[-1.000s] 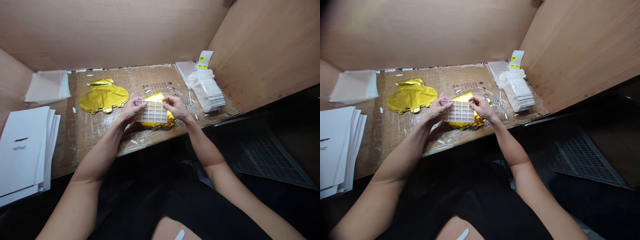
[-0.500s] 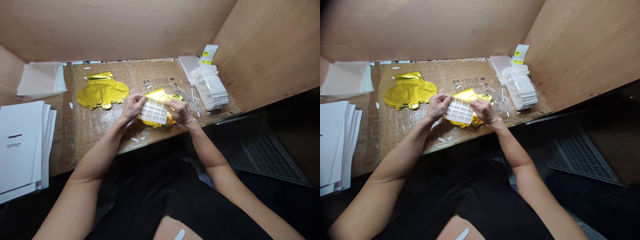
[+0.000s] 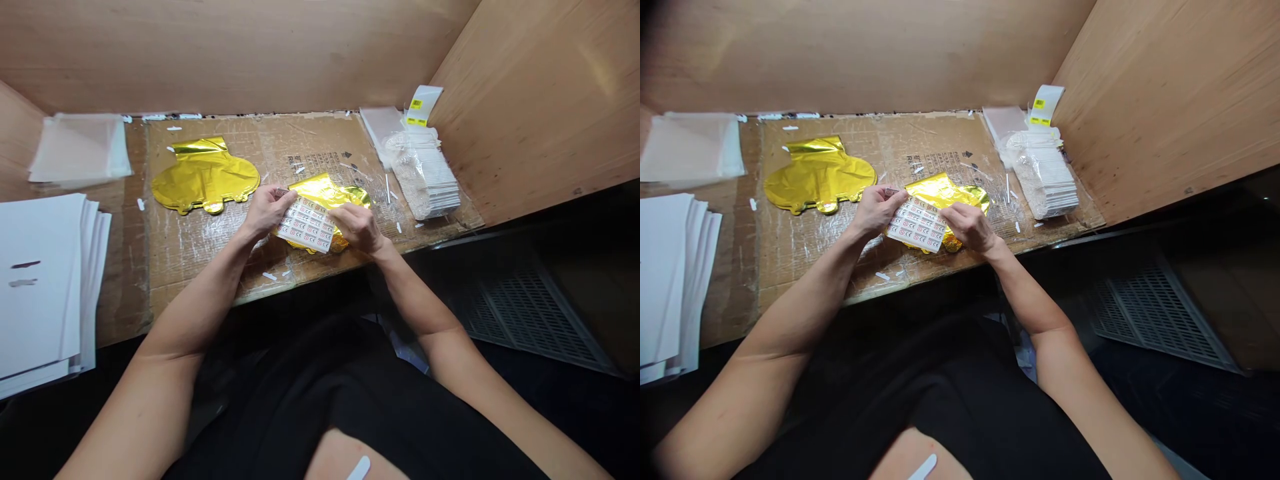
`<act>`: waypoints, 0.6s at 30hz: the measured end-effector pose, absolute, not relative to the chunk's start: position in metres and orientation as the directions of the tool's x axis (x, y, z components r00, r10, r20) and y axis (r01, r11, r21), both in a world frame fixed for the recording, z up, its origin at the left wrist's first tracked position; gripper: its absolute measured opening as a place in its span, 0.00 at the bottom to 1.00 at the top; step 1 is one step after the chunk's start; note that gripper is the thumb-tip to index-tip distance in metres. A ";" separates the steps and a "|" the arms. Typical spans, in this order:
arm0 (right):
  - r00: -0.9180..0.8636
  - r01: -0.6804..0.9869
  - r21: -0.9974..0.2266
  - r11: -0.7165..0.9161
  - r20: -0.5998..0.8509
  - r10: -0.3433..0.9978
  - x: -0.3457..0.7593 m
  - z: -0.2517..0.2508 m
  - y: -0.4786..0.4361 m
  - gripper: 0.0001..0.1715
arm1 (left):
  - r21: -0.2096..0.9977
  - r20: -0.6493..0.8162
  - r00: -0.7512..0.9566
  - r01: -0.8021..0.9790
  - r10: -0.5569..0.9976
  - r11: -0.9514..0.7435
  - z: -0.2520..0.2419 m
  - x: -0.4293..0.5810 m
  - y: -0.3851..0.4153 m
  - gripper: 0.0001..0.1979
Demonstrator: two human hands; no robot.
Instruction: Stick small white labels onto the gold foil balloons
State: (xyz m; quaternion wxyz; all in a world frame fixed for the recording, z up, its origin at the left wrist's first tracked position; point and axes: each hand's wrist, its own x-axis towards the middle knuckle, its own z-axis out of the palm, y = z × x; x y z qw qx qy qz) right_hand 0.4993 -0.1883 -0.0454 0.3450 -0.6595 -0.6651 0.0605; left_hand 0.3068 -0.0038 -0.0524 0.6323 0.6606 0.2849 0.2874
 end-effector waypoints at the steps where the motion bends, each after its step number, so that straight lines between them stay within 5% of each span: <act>1: 0.181 0.772 -0.626 0.108 0.380 0.907 0.498 -0.047 -0.187 0.16 | 0.998 0.032 0.675 0.018 0.738 -0.060 -0.051 0.306 -0.004 0.17; 4: 0.335 0.446 -0.890 0.096 0.265 0.904 0.494 -0.046 -0.183 0.23 | 0.988 0.108 0.666 0.013 0.738 -0.156 -0.046 0.305 -0.007 0.18; 7: 0.337 0.186 -0.981 0.063 0.124 0.934 0.493 -0.039 -0.182 0.29 | 0.974 0.170 0.654 0.000 0.737 -0.225 -0.042 0.303 -0.011 0.19; 14: 0.308 0.054 -0.998 -0.025 -0.007 0.951 0.496 -0.025 -0.187 0.28 | 0.943 0.270 0.645 -0.026 0.715 -0.333 -0.043 0.301 -0.018 0.19; 18: 0.261 0.121 -0.992 -0.036 -0.003 0.965 0.494 -0.021 -0.184 0.23 | 0.937 0.271 0.658 -0.014 0.703 -0.348 -0.046 0.302 -0.023 0.18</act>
